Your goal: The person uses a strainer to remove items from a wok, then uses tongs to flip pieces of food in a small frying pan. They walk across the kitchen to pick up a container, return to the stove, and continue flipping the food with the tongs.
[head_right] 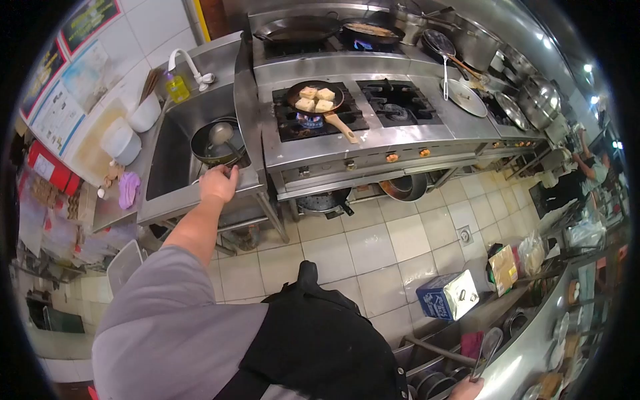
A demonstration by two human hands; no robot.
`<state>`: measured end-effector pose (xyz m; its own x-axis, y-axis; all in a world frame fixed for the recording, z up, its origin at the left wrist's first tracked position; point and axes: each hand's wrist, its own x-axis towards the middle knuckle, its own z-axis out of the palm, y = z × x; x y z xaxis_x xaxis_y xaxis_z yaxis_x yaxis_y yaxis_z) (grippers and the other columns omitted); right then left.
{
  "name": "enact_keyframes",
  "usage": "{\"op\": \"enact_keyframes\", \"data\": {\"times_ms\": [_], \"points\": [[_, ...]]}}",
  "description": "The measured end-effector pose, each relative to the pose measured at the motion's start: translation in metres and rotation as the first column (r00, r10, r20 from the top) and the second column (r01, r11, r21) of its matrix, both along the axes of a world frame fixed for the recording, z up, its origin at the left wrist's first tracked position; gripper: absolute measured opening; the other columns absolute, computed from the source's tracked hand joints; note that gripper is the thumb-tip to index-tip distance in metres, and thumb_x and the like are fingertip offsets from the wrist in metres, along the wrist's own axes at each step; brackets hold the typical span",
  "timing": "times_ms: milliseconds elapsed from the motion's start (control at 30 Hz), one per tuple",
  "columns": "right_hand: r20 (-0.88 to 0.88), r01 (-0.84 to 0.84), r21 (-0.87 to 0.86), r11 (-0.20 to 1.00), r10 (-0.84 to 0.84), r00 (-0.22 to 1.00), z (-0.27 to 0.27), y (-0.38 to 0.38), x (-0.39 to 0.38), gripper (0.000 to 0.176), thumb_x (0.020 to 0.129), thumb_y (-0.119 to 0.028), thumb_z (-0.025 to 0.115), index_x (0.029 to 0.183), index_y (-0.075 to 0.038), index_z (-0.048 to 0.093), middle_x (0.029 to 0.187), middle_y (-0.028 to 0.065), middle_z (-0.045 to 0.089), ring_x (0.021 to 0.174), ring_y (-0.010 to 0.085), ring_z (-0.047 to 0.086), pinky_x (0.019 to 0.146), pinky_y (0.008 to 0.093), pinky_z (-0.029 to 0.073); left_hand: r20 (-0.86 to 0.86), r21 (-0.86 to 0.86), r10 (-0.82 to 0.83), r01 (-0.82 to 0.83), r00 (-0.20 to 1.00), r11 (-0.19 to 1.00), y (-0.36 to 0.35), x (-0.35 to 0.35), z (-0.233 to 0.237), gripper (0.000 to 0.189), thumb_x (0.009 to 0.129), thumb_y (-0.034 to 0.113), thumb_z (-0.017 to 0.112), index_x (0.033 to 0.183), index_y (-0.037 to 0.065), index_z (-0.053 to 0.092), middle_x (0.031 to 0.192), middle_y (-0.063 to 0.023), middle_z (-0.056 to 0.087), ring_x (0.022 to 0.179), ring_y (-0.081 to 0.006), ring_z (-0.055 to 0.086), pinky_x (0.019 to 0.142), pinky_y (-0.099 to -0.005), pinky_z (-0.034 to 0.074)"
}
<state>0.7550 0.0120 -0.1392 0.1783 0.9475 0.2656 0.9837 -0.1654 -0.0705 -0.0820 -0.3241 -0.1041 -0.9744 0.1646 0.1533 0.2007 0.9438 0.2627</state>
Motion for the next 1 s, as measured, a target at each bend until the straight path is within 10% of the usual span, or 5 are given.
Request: {"op": "enact_keyframes", "data": {"times_ms": [1000], "points": [[-0.04,0.003,-0.008,1.0,-0.003,0.999,0.002,0.001,0.001,0.018,0.083,-0.014,0.069,0.086,0.0,0.056,0.088,0.0202,0.064,0.084,0.0427,0.061,0.08,0.0498,0.048,-0.002,-0.026,-0.004,0.004,1.0,1.0,0.002,0.004,0.004,0.048,0.094,0.054,0.053,0.099,0.011,0.074,0.106,-0.0127,0.072,0.111,-0.0287,0.064,0.099,-0.0433,0.042]]}}
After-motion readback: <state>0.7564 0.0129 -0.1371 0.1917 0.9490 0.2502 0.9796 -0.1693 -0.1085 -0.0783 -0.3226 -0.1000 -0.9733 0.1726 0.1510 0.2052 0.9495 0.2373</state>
